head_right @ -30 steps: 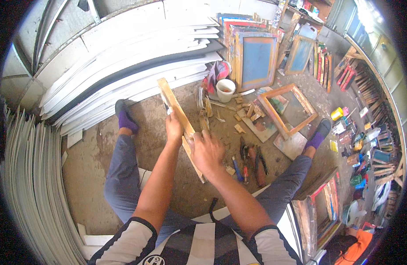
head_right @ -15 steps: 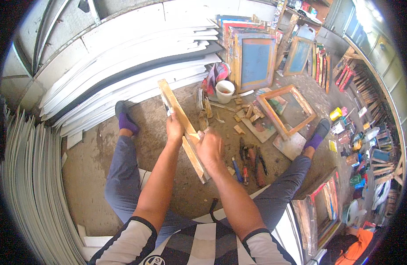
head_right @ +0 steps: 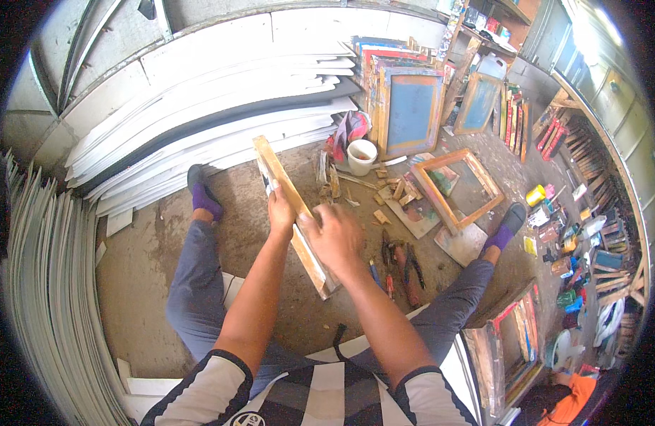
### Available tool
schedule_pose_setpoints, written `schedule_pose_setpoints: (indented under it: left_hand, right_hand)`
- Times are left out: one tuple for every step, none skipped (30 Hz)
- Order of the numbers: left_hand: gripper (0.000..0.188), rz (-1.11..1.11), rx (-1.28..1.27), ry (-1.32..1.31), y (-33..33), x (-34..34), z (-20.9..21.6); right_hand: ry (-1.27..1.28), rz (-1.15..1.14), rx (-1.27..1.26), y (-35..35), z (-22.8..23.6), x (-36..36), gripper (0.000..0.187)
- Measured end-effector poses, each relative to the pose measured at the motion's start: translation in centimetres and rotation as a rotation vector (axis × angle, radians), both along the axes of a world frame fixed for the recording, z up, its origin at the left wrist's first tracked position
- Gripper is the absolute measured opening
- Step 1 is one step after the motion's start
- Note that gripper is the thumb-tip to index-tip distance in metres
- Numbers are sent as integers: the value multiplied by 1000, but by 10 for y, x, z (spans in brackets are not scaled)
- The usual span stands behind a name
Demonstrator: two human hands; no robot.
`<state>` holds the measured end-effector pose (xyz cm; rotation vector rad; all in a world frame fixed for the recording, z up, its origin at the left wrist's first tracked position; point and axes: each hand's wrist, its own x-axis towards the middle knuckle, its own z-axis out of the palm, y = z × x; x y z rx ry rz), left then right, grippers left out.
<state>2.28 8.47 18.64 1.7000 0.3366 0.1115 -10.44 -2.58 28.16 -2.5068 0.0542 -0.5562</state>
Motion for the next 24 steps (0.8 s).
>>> schedule_pose_setpoints:
  left_hand:
    - [66, -2, 29, 24, 2, 1, 0]
    - [66, -3, 58, 44, 3, 2, 0]
    - [66, 1, 20, 32, 2, 3, -3]
    - [65, 5, -17, 21, 1, 5, -7]
    - [65, 11, -55, 11, 1, 6, -8]
    - [65, 6, -62, -4, 1, 6, -9]
    - [65, 1, -70, -18, 1, 7, -10]
    - [65, -5, -77, -30, 1, 7, -14]
    - [65, -1, -65, -28, 2, 9, -16]
    - [65, 3, -52, -26, 3, 11, -19]
    - [65, 5, -38, -22, 4, 12, -20]
    - [65, -3, -26, -16, 4, 12, -21]
    - [65, -11, -14, -10, 4, 12, -22]
    - [65, -18, -2, -4, 4, 12, -22]
    - [65, -14, -10, -8, 4, 12, -22]
    - [65, -11, -18, -12, 4, 11, -23]
    - [64, -5, -23, -18, 5, 12, -26]
    - [64, -4, -59, -24, 8, 13, -29]
    - [64, -2, -94, -30, 13, 15, -31]
    - [64, -9, -134, -35, 12, 15, -28]
    - [64, -9, -121, -24, 10, 13, -25]
    - [63, -9, -108, -13, 7, 11, -23]
    - [63, -11, -98, -4, 3, 8, -17]
    - [63, -20, -70, 8, 0, 6, -11]
  right_hand:
    - [-15, 22, -124, 6, -2, 0, 28]
    - [-33, 44, -250, 12, -2, 1, 27]
    - [-14, 40, -256, 15, -3, 2, 24]
    - [6, 35, -262, 17, -6, 4, 22]
    - [27, 34, -268, 18, -10, 7, 19]
    - [17, 48, -240, 17, -12, 10, 18]
    - [6, 62, -213, 14, -13, 12, 17]
    - [-2, 76, -185, 13, -15, 14, 16]
    - [-4, 79, -193, 15, -19, 16, 15]
    - [-5, 82, -202, 17, -22, 18, 14]
    - [-5, 83, -210, 19, -23, 20, 13]
    - [13, 54, -159, 18, -23, 20, 14]
    - [31, 24, -108, 17, -22, 21, 15]
    - [49, -4, -58, 16, -21, 22, 15]
    - [64, -28, -12, 16, -20, 22, 16]
    - [79, -53, 33, 15, -20, 23, 17]
    - [93, -75, 81, 16, -18, 23, 17]
    - [94, -101, 107, 18, -17, 24, 18]
    - [96, -126, 132, 22, -15, 25, 20]
    - [98, -160, 155, 22, -15, 25, 21]
    - [91, -180, 165, 19, -17, 26, 22]
    - [84, -200, 176, 17, -21, 28, 23]
    - [76, -221, 183, 13, -23, 30, 23]
    - [81, -227, 189, 9, -25, 30, 24]
